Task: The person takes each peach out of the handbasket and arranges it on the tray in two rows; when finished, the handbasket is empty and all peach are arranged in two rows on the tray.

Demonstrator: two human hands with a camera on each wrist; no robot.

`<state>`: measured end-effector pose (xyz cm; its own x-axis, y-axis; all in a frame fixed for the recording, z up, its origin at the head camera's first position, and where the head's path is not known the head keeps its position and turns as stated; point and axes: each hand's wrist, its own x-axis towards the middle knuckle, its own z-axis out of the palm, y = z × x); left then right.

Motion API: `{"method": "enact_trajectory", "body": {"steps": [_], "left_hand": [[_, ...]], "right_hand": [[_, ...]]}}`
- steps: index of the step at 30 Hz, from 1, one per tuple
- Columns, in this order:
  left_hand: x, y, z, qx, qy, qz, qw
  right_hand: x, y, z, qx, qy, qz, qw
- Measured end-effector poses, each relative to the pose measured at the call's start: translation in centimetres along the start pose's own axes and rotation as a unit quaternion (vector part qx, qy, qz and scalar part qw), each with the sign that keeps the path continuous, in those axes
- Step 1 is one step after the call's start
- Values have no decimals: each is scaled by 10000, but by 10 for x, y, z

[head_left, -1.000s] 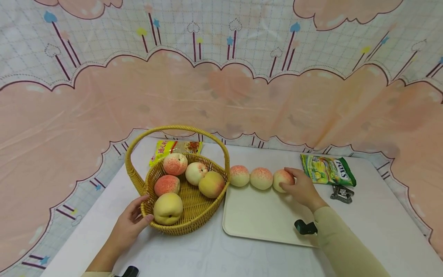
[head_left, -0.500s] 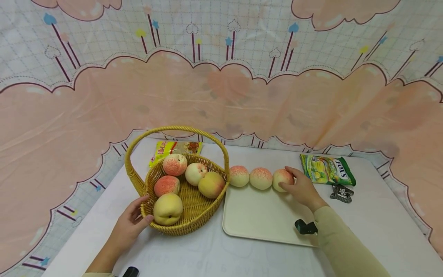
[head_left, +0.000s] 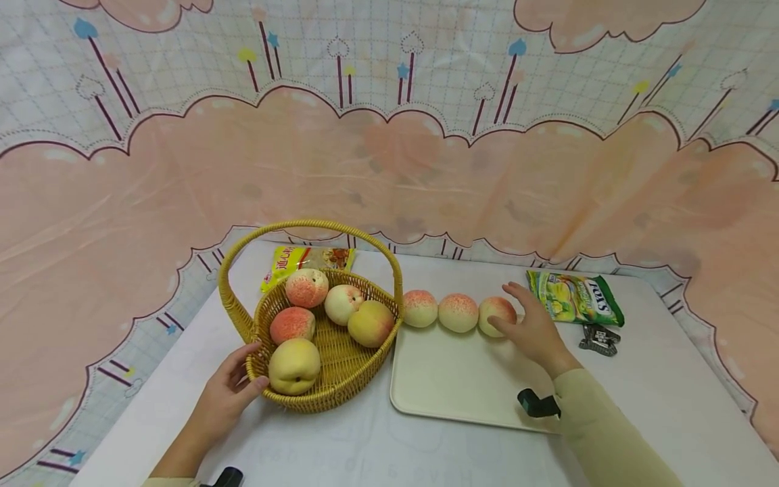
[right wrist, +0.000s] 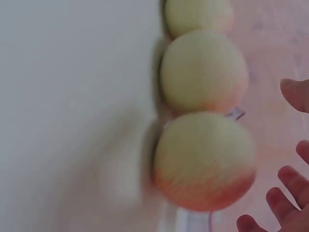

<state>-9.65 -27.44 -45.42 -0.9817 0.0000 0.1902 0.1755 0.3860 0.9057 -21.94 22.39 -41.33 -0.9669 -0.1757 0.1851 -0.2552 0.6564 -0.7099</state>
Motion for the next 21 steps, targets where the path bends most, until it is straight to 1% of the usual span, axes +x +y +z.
{"method": "enact_trajectory", "body": {"steps": [3,7,11,14,18,21], "left_hand": [[0,0,0,-1,-1,-19,10000],[0,0,0,50,-12,-83,10000],[0,1,-1,70,-33,-156,9998],[-1,1,-1,80,-46,-176,9998],[-1,2,-1,61,-50,-148,9999],[-1,3,0,-12,-32,-97,9999]], "right_hand": [[-2,-14,3,187,115,-280,9994],[-4,-30,11,421,77,-678,9968],[-7,-43,19,450,7,-957,9944],[-9,-52,26,413,6,-1246,9913],[-9,-64,36,433,-82,-1594,9862],[-10,-73,44,584,-261,-1676,9838]]}}
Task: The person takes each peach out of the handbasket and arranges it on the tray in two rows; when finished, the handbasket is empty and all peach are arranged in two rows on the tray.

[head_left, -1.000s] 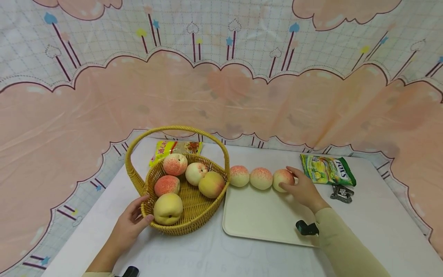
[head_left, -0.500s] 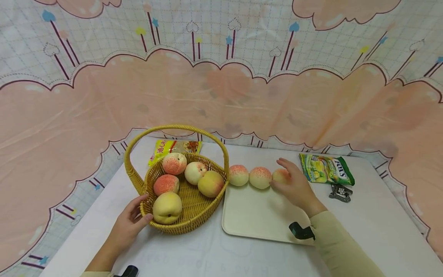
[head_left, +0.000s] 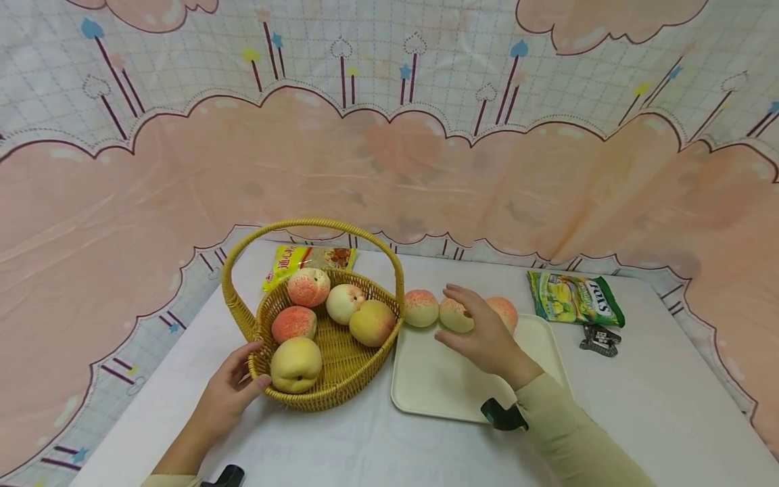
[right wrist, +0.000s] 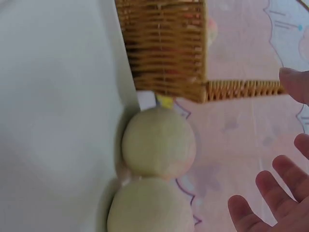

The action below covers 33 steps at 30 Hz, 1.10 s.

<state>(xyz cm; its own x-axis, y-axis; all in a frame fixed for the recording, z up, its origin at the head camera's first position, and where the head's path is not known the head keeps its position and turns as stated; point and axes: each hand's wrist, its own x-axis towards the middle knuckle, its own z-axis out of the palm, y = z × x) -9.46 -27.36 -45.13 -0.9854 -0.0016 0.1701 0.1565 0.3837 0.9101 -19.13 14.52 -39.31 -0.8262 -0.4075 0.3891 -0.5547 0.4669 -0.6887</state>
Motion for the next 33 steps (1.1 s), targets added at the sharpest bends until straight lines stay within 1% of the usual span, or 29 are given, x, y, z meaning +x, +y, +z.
{"method": "enact_trajectory", "body": {"steps": [4,11,14,21,26,31,33], "left_hand": [[0,1,1,-39,21,44,10000],[1,0,1,-82,-3,38,10000],[1,0,0,-86,-14,36,10000],[0,0,0,-100,4,44,9999],[0,-1,0,-123,10,119,9999],[-1,0,1,-175,22,167,9997],[-1,0,1,-164,21,168,9997]], "right_hand": [[5,-11,11,264,-200,-116,9994],[15,-26,30,559,-479,-560,9957],[18,-32,38,610,-572,-662,9943],[24,-46,56,578,-886,-709,9919],[31,-54,70,607,-1116,-783,9888],[39,-62,84,726,-1530,-609,9837],[42,-66,89,695,-1643,-537,9825]]}}
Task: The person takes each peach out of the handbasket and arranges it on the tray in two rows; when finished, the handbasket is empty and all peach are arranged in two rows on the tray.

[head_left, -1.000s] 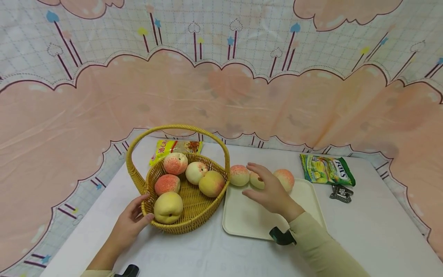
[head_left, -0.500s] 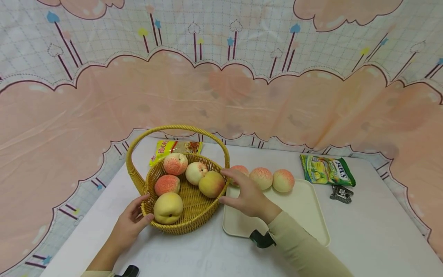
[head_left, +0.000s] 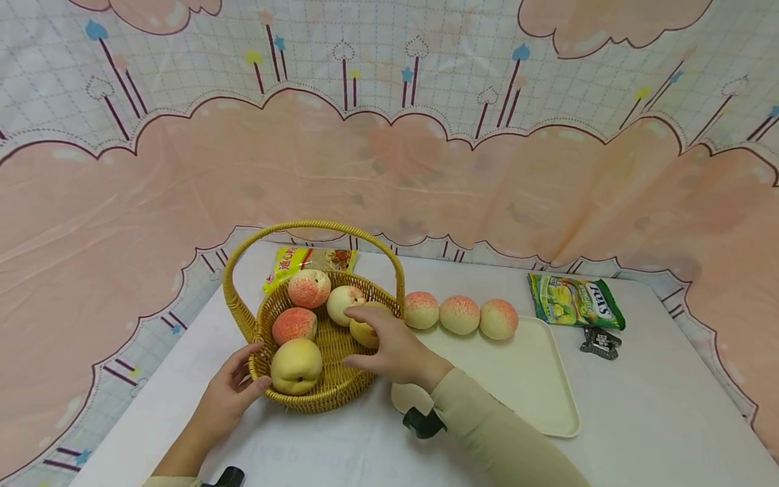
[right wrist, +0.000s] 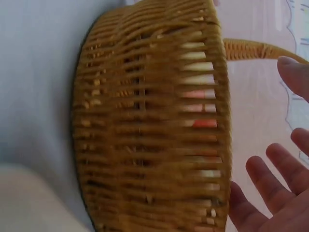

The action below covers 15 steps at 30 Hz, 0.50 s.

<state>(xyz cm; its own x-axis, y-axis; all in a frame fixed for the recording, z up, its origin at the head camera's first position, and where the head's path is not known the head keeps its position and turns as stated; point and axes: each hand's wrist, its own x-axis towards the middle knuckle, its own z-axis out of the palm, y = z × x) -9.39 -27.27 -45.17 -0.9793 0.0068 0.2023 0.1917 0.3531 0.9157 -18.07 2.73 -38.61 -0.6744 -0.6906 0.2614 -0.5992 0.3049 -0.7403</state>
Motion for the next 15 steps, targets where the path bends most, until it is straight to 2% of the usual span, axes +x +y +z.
{"method": "enact_trajectory", "body": {"steps": [9,15], "left_hand": [[1,0,1,9,-11,-14,10000],[1,-1,1,-13,11,80,10000]], "right_hand": [[16,-4,18,-225,-330,411,9984],[27,-9,25,-595,-737,579,9938]]}}
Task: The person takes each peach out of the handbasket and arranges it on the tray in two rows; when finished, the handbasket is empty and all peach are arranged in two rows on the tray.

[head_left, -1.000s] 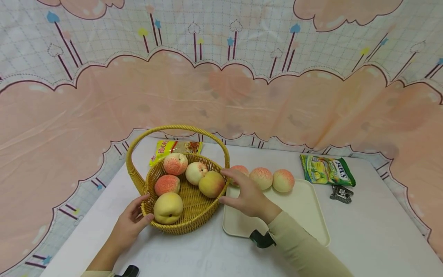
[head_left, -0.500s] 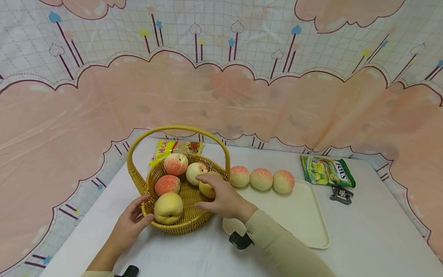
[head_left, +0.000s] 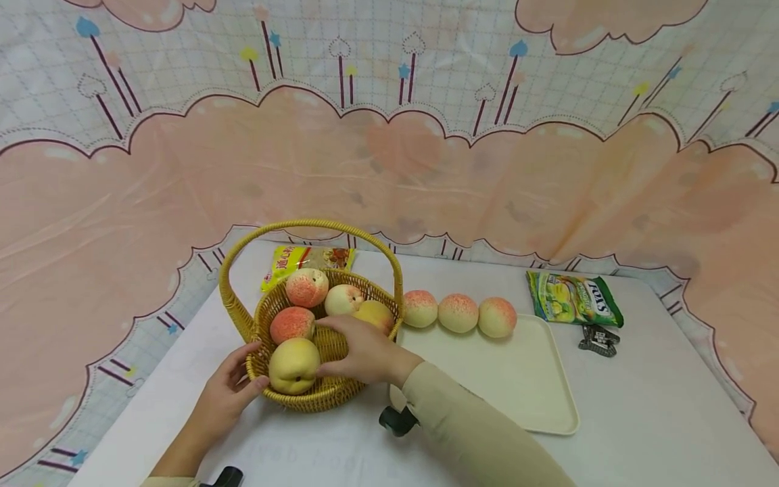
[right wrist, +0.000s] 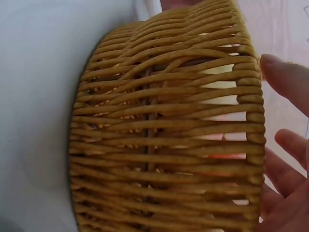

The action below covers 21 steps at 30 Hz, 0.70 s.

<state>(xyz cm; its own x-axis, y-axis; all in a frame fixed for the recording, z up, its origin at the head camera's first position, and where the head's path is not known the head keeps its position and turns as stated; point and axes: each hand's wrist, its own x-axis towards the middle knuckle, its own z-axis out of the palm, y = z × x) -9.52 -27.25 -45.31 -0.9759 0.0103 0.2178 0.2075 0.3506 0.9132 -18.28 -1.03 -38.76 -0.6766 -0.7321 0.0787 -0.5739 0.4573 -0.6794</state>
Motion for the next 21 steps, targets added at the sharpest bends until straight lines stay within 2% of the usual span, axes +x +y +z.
{"method": "enact_trajectory", "body": {"steps": [5,15,21], "left_hand": [[0,0,-1,31,-28,11,10000],[0,-1,0,-17,-60,34,10000],[0,-1,-1,71,-13,-16,10000]], "right_hand": [[8,-6,3,-148,-202,146,9996],[20,-9,17,-81,-280,263,9992],[26,-10,22,-456,-276,299,9981]]}}
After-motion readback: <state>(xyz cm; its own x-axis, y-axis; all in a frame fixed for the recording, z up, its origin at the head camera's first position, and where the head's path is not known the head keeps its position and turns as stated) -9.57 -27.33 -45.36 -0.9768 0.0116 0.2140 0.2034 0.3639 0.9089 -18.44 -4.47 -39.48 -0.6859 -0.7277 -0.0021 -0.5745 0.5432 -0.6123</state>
